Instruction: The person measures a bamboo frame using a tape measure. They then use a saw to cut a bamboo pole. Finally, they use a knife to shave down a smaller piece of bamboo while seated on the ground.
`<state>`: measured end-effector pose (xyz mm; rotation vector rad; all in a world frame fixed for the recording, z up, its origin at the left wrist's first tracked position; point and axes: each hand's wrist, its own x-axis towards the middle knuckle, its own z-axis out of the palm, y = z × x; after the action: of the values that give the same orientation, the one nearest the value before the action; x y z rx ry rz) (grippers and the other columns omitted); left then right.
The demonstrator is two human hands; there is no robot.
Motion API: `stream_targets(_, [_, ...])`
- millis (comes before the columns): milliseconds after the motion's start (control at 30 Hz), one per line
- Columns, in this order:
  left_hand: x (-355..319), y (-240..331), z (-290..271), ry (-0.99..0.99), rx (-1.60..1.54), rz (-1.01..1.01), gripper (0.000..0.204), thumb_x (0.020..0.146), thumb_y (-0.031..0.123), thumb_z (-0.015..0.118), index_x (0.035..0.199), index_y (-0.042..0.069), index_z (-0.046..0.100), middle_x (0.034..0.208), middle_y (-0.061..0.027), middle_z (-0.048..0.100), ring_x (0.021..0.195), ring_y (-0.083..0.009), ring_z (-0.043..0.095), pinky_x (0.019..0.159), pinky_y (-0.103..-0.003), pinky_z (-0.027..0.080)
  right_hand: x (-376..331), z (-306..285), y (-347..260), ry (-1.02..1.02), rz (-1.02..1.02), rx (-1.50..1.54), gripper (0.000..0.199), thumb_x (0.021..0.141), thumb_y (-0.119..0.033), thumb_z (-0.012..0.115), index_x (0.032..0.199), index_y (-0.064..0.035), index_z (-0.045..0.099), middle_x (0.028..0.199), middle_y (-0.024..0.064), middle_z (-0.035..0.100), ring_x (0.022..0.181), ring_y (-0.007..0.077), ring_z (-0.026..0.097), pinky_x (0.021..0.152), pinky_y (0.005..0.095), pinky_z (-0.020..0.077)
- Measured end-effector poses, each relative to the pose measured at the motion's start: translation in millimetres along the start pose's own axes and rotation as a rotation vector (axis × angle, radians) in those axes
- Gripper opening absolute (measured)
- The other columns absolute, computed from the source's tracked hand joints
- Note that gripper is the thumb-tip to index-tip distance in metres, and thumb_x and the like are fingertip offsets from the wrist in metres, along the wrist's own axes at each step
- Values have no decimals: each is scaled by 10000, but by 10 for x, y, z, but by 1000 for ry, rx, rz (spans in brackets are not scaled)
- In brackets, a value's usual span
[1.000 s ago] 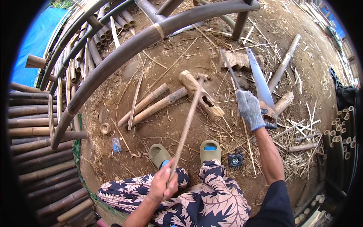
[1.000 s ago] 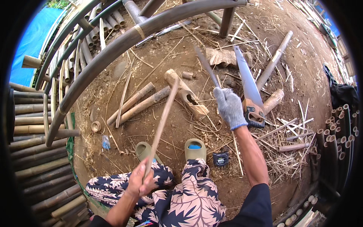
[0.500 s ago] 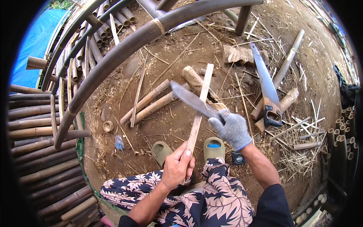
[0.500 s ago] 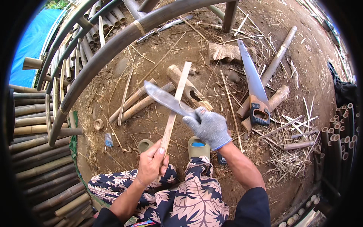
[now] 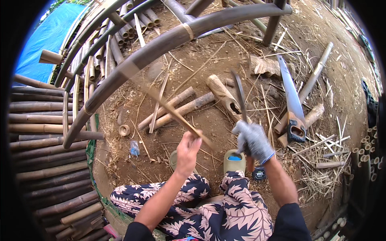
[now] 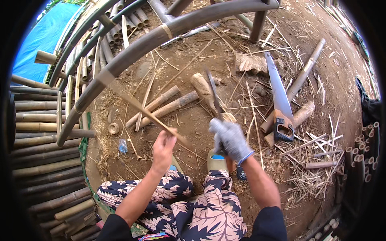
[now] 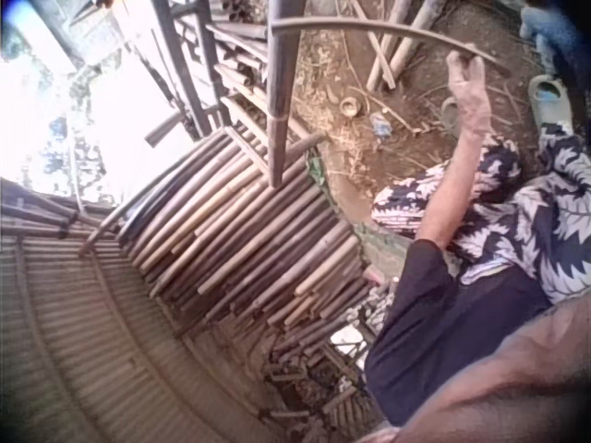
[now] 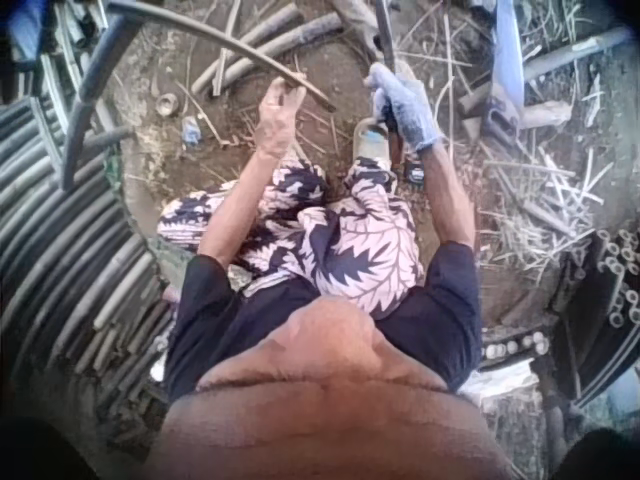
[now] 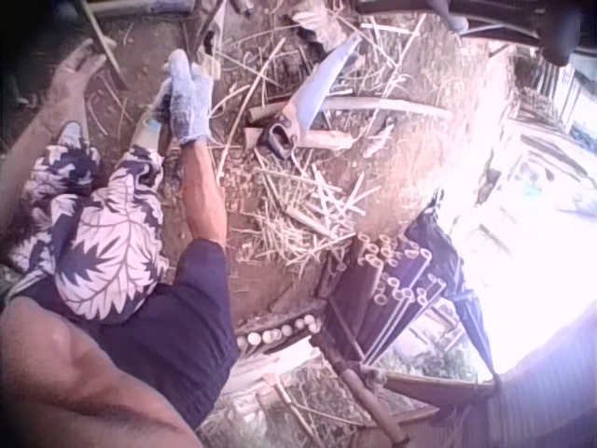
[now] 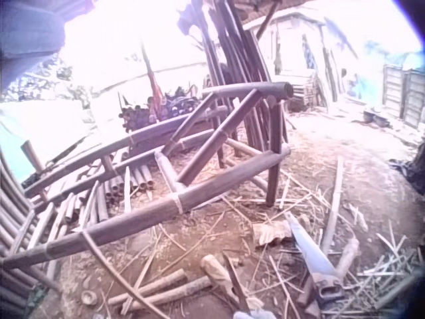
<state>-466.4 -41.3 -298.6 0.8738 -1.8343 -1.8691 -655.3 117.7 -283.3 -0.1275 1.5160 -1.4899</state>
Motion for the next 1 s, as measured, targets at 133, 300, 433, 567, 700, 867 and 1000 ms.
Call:
stream_targets(133, [361,-81,141,-249,131,194,391,979,105,616,1356,29,545,1146,-55,601,1071,-139,566,971,-321,473,114,473,226,17,111,416,336,933,-356,678,824,-41,640,518,32,557,394,131,527,389,281,426])
stream_targets(300, [85,-42,165,-218,-366,-354,388,1030,151,525,1396,25,495,1156,-116,607,1058,-207,629,878,-321,535,408,325,181,62,20,445,255,900,-251,710,744,-74,616,564,24,578,439,137,556,427,290,470])
stream_targets(433, [-320,140,-156,-542,-449,-709,391,1047,176,482,1393,-5,486,1021,-99,620,777,-149,645,654,-273,551,496,-40,26,162,-88,244,214,925,-246,698,854,-56,629,607,10,594,480,115,583,455,262,488])
stream_targets(567, [-396,297,-96,-352,-99,-555,309,1029,233,543,1178,-31,606,794,-36,584,600,-71,533,509,-217,447,346,-106,43,392,-558,-774,438,923,-470,650,827,-43,621,633,144,634,568,291,669,536,399,527])
stream_targets(700, [-315,398,26,-144,131,-354,262,1014,214,571,1035,-35,647,668,10,531,561,-48,473,500,-213,386,-120,180,124,28,-609,-1096,466,875,-533,675,819,-74,618,648,153,634,608,336,673,562,440,523])
stream_targets(867, [-550,376,42,-141,298,-255,334,999,122,553,1302,-12,595,838,-25,581,667,-75,512,596,-248,443,68,51,224,126,-542,-1143,488,854,-557,685,807,-75,622,671,149,664,614,328,680,562,436,528])
stream_targets(1000, [-686,317,-8,-148,329,-215,400,1002,133,562,1380,1,548,874,-20,609,656,-55,503,568,-220,440,170,-114,177,123,-535,-1183,445,851,-522,699,837,-82,632,673,149,652,626,340,671,584,445,526])
